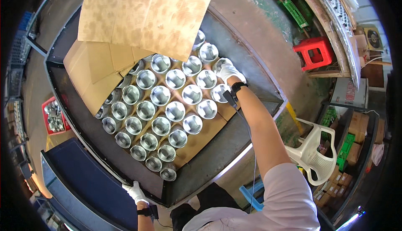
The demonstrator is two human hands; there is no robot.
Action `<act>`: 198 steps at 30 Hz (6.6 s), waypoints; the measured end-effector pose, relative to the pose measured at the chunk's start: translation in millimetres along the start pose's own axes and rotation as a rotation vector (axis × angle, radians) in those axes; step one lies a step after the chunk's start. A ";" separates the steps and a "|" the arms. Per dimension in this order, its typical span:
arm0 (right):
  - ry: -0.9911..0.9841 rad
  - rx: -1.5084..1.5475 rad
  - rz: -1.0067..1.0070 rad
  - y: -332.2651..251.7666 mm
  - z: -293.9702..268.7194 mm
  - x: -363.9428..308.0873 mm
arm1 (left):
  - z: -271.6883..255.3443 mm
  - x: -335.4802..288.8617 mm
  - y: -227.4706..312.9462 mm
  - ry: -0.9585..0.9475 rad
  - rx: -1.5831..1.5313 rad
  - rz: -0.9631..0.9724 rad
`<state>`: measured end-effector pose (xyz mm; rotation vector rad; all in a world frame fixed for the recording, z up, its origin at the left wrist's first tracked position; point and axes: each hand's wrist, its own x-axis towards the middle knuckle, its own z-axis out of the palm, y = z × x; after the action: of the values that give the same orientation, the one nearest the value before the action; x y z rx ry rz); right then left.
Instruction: Inspecting metal engine pistons for quality and organizing them into bins.
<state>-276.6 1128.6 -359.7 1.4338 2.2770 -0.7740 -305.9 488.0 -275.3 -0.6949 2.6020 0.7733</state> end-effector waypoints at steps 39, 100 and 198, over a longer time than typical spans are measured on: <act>0.065 -0.090 0.045 23.2 39.9 32.2 | 10.2 -6.9 7.4 -0.008 -0.141 -0.003; -0.239 -0.081 -0.208 63.7 -5.2 -188.2 | 11.4 -17.4 27.4 0.071 -0.002 0.060; -1.325 -0.955 -1.638 -763.4 739.4 -718.9 | -331.3 126.9 -423.9 0.326 -0.307 -0.886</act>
<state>-655.4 -97.3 -350.8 -1.2644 1.6025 -0.4382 -240.2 -60.0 -244.1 -2.0022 2.0499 0.7874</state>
